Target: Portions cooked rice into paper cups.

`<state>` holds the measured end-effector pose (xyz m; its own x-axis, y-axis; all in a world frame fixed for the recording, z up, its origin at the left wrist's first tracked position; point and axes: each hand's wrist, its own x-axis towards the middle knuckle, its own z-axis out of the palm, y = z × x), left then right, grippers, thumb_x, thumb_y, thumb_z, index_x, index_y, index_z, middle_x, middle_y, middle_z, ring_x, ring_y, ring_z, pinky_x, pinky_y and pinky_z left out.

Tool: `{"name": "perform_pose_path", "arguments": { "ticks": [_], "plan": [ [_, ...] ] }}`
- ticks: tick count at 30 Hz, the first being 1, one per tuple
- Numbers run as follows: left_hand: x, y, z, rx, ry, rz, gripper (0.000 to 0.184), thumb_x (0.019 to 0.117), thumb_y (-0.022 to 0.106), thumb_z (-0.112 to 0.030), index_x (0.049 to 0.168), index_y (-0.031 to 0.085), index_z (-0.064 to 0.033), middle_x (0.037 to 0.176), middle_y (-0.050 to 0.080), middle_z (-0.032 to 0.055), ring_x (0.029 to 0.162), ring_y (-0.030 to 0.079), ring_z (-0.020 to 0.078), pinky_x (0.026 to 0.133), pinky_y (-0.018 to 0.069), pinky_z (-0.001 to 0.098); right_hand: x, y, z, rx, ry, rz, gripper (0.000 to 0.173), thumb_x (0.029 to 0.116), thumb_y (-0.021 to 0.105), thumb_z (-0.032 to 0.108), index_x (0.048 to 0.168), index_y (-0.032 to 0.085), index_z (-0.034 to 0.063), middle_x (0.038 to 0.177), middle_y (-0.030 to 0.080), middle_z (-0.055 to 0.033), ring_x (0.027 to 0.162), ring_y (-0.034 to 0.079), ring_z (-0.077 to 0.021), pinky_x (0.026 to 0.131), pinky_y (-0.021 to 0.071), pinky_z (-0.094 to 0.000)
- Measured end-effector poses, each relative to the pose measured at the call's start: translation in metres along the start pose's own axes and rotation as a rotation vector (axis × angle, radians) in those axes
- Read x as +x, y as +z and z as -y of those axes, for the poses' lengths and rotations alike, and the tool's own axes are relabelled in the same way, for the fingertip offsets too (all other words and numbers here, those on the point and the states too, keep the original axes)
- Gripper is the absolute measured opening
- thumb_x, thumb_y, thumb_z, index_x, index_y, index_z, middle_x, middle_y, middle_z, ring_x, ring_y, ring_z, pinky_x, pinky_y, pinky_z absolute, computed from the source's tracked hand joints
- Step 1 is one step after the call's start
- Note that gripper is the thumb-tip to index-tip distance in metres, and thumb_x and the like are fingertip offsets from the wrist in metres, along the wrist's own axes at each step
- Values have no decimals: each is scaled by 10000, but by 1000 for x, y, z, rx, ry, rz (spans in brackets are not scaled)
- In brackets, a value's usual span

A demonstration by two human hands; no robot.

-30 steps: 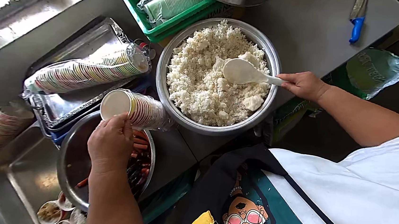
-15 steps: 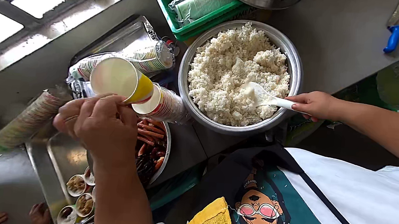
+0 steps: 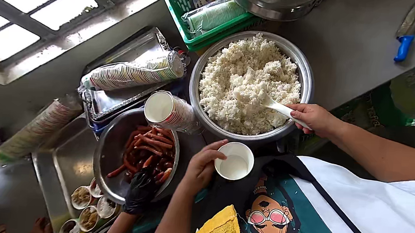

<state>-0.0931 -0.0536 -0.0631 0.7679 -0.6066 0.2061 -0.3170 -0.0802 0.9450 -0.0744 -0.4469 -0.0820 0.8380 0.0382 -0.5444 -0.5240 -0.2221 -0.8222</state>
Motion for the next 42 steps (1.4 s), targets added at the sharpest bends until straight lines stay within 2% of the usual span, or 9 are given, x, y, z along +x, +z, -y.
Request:
{"name": "perform_pose_path", "arguments": {
  "ticks": [2, 5, 11, 14, 18, 20, 22, 32, 42],
  "plan": [
    [-2, 19, 7, -225, -76, -14, 472, 1065, 418, -372, 1400, 567, -75, 1400, 623, 49, 1292, 583, 159, 1107, 478, 403, -7, 0, -2, 69, -46, -43, 389, 1099, 477, 198, 1474, 536, 112, 637, 568, -24, 420, 474, -57, 387, 416, -191],
    [5, 35, 6, -227, -223, 101, 1098, 864, 652, -685, 1547, 245, 72, 1438, 557, 133, 1257, 594, 106, 1073, 509, 325, -20, 2, 3, 115, -71, -66, 384, 1095, 479, 171, 1466, 530, 87, 641, 574, -11, 435, 500, -42, 404, 435, -175],
    [71, 35, -5, 118, -416, -29, 994, 812, 812, -309, 1571, 251, 2, 1239, 639, 224, 1060, 677, 232, 942, 562, 426, -36, -1, 5, 163, -128, -127, 380, 1090, 489, 150, 1461, 532, 78, 665, 591, -17, 442, 504, -26, 405, 434, -159],
    [130, 30, -6, 116, -512, -153, 1171, 817, 856, -237, 1632, 25, -109, 1322, 567, 266, 1094, 664, 322, 936, 563, 516, -38, 2, 2, 73, -231, -188, 395, 1080, 521, 163, 1466, 539, 87, 684, 613, -26, 475, 527, -50, 437, 463, -196],
    [179, 54, 3, 59, -520, -247, 1305, 777, 889, -295, 1642, -84, -199, 1502, 405, 265, 1227, 579, 357, 975, 529, 544, -33, 13, -10, -353, -494, -390, 419, 1071, 537, 188, 1463, 547, 38, 878, 705, -157, 671, 644, -232, 651, 562, -432],
    [191, 61, 8, 47, -527, -277, 1297, 778, 883, -314, 1644, -78, -214, 1540, 355, 273, 1255, 559, 373, 971, 528, 551, -27, 13, -22, -574, -658, -520, 437, 1057, 533, 198, 1445, 561, -2, 1041, 746, -230, 860, 740, -381, 783, 586, -573],
    [199, 64, 14, 2, -521, -303, 1296, 772, 878, -313, 1642, -77, -212, 1516, 374, 289, 1217, 587, 376, 932, 558, 542, -24, 10, -32, -748, -759, -615, 441, 1055, 512, 212, 1422, 574, -25, 1018, 746, -247, 844, 744, -432, 729, 593, -590],
    [222, 57, 34, -150, -487, -422, 1228, 767, 859, -263, 1650, 6, -243, 1474, 418, 280, 1184, 582, 393, 878, 566, 553, -45, -26, -34, -1175, -994, -717, 379, 1033, 500, 101, 1380, 644, 50, 741, 674, -163, 592, 659, -338, 517, 522, -447],
    [133, 22, 50, 410, 1, -580, 946, 765, 837, -364, 1455, 384, 98, 1354, 556, 272, 1253, 581, 260, 1082, 474, 414, -55, -56, -24, -1122, -949, -577, 338, 1039, 519, 103, 1333, 671, 35, 929, 743, -217, 732, 723, -402, 631, 579, -525]
  ]
}}
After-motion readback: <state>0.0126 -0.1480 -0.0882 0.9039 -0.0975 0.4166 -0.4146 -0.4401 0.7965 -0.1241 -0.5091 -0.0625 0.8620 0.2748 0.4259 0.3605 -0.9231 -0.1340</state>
